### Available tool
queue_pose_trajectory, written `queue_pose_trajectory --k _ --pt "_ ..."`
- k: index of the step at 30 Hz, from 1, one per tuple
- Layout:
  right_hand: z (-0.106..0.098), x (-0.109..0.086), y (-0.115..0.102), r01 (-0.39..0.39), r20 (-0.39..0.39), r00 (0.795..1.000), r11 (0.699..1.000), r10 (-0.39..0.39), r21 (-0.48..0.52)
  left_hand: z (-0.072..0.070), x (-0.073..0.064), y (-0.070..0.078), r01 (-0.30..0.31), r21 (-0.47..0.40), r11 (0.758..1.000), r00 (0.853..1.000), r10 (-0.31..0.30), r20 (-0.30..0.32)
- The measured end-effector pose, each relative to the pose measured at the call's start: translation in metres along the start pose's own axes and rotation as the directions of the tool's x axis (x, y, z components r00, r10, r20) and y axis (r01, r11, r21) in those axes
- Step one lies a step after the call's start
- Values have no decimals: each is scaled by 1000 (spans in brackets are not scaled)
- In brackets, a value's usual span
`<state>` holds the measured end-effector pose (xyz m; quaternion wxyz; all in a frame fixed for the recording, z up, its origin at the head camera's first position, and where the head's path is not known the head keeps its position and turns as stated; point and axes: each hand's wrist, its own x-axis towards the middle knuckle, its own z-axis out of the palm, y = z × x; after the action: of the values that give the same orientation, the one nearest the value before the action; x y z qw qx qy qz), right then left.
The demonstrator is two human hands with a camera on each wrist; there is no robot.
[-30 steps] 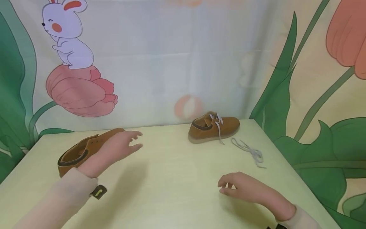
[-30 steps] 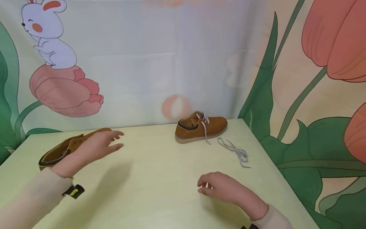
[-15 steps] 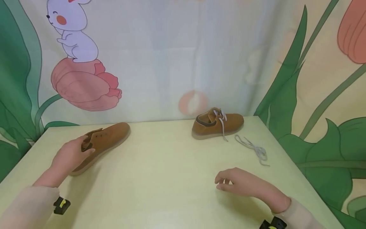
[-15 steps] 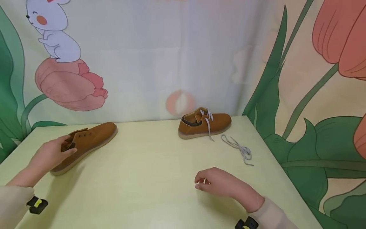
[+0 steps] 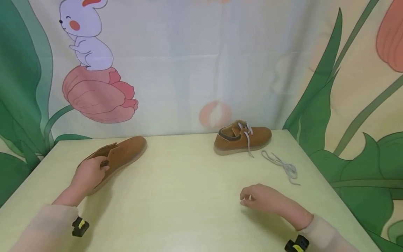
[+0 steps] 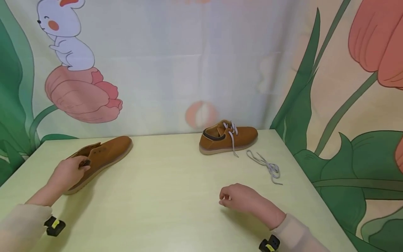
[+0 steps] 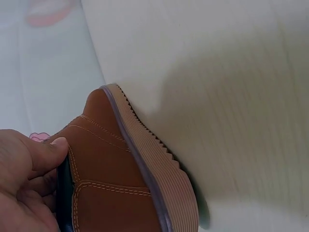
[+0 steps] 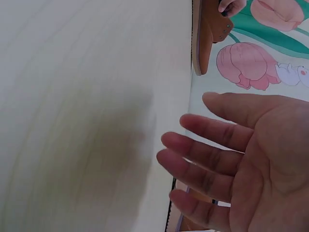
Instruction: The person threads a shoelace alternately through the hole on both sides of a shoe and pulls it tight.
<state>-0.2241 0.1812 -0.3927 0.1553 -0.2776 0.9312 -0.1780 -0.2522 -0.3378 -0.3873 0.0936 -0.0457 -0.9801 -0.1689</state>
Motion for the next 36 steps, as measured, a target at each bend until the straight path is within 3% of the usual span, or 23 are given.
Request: queue_pose_trajectory --k 6,13,19,26,36 --pt "0 3 3 -2 35 999 998 0 63 0 -4 3 -17 -20 1000 1000 17 -8" --pt "0 3 3 -3 41 999 998 1 68 2 -12 12 -74 -30 997 997 74 -21" --pt "0 5 4 14 44 999 998 -17 60 6 -21 26 -121 -43 992 992 119 -48" --pt "1 3 6 -16 61 998 998 12 68 15 -31 44 -170 -61 983 984 167 -58" --pt "-2 2 7 25 59 998 997 -29 72 23 -35 74 -258 -75 963 966 254 -57"
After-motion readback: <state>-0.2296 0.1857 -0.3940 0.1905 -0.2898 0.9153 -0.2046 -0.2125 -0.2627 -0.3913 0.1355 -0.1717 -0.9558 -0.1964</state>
